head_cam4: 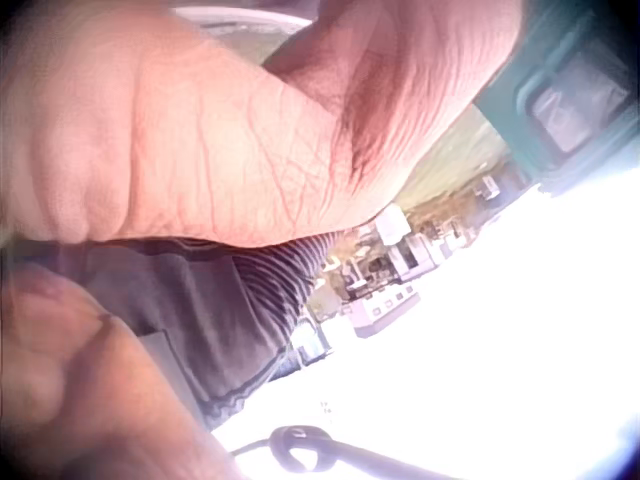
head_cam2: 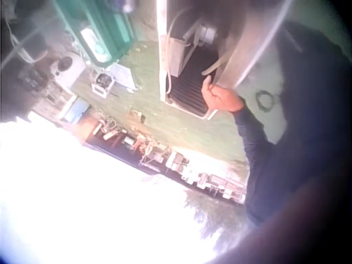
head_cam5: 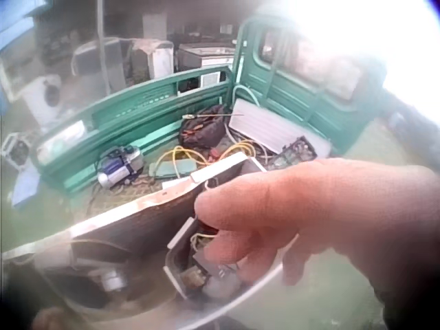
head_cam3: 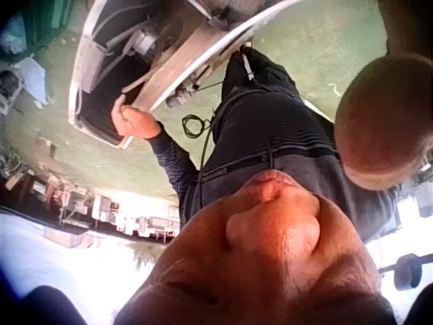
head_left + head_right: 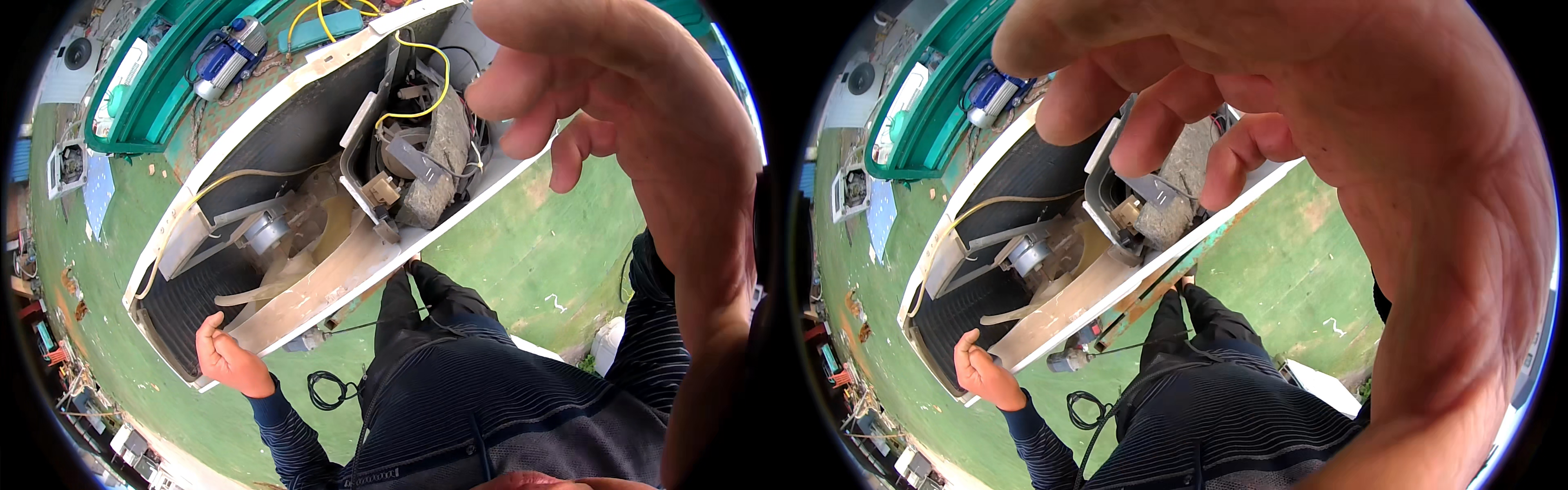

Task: The person uses a cordless drill to remove screws from the front grille of a white air conditioner unit. They then remove the grille, place a circuit board inside the unit, and reattach the front grille, securing it with screws.

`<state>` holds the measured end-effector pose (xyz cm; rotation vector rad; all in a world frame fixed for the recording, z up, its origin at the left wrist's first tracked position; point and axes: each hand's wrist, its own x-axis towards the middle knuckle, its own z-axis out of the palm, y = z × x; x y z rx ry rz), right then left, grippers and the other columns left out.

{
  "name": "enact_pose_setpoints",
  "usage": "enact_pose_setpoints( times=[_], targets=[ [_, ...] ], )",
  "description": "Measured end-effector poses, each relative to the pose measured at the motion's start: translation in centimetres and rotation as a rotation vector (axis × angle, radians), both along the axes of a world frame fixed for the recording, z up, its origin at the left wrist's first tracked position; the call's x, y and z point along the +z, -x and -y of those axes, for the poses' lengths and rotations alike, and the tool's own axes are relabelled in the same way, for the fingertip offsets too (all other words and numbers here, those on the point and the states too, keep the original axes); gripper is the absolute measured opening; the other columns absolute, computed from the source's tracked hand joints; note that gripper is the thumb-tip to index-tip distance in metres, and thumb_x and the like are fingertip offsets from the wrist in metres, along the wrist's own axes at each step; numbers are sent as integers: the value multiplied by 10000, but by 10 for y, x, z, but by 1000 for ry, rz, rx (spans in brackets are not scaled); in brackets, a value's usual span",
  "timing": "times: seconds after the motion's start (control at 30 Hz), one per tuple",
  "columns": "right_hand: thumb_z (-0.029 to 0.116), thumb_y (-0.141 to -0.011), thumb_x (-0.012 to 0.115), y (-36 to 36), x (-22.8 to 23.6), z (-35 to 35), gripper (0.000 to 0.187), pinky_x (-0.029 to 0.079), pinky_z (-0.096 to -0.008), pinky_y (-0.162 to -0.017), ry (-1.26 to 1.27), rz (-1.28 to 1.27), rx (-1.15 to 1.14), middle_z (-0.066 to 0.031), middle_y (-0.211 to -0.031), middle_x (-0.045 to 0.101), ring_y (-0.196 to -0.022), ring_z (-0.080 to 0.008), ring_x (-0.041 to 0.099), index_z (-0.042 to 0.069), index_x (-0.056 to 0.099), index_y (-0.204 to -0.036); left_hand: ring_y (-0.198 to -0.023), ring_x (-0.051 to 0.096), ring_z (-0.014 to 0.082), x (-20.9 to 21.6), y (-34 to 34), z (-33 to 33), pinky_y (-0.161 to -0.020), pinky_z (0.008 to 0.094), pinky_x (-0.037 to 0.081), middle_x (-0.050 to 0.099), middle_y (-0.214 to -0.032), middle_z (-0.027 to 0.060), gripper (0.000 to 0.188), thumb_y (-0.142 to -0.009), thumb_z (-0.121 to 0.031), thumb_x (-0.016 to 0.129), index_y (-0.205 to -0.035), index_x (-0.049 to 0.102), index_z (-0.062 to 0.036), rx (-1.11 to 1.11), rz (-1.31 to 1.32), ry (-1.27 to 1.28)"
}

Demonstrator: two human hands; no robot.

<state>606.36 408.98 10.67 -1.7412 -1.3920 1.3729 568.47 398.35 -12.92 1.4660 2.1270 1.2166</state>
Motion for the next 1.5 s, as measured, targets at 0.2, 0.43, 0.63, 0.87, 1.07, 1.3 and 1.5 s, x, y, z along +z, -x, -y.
enact_pose_setpoints(
  times=[0.2, 0.43, 0.63, 0.87, 1.07, 1.3, 1.5],
  targets=[
    [482, -692, 757, -39, -12, 39, 828, 457, -318, -896, -287, 94, 51, -115, -1095, 668, -1004, -197, 629, -22, 545, -1315, -688, 461, 90, 6, -8, -2, -621, 232, 357, 591, -820, 22, 291, -837, 31, 417, -957, 681, 39, -51, -44, -28],
    [474, -698, 766, -60, -14, 50, 833, 466, -326, -880, -413, 165, 23, -119, -1082, 666, -987, -209, 631, -30, 527, -1317, -605, 364, 13, 48, -28, -11, -534, 199, 268, 548, -761, -24, 284, -919, -13, 459, -1097, 672, 50, -329, 283, 64],
    [467, -702, 773, -71, -8, 100, 838, 474, -332, -866, -559, 251, -21, -123, -1071, 664, -973, -220, 632, -37, 512, -1319, -831, 558, 82, 76, -126, -90, -767, 242, 454, 680, -981, 46, 238, -969, -105, 576, -1115, 675, 54, -683, 349, 190],
    [458, -708, 781, -57, -6, 182, 844, 484, -340, -850, -626, 343, -80, -128, -1058, 662, -957, -232, 634, -45, 494, -1321, -642, 459, 55, 40, -227, -163, -579, 283, 402, 557, -637, -6, 297, -961, -200, 611, -928, 669, 89, -938, 282, 117],
    [451, -712, 789, -55, -16, 202, 850, 492, -346, -837, -625, 412, -129, -132, -1047, 660, -942, -242, 635, -52, 479, -1323, -613, 557, 326, 20, -286, -175, -620, 419, 437, 569, -615, 175, 501, -909, -429, 611, -731, 649, 37, -961, -145, -78],
    [443, -718, 797, -41, -24, 219, 858, 501, -354, -821, -643, 421, -109, -137, -1034, 657, -926, -254, 637, -60, 461, -1326, -821, 636, 431, -10, -275, -203, -743, 474, 493, 651, -799, 249, 332, -872, -292, 610, -778, 685, 17, -1039, -378, -206],
    [436, -722, 804, -46, -28, 236, 865, 509, -360, -807, -634, 415, -169, -141, -1023, 655, -912, -265, 639, -66, 446, -1328, -857, 659, 405, -1, -271, -190, -772, 473, 517, 683, -862, 216, 300, -879, -298, 633, -824, 708, -13, -1000, -670, 43]
  ],
)
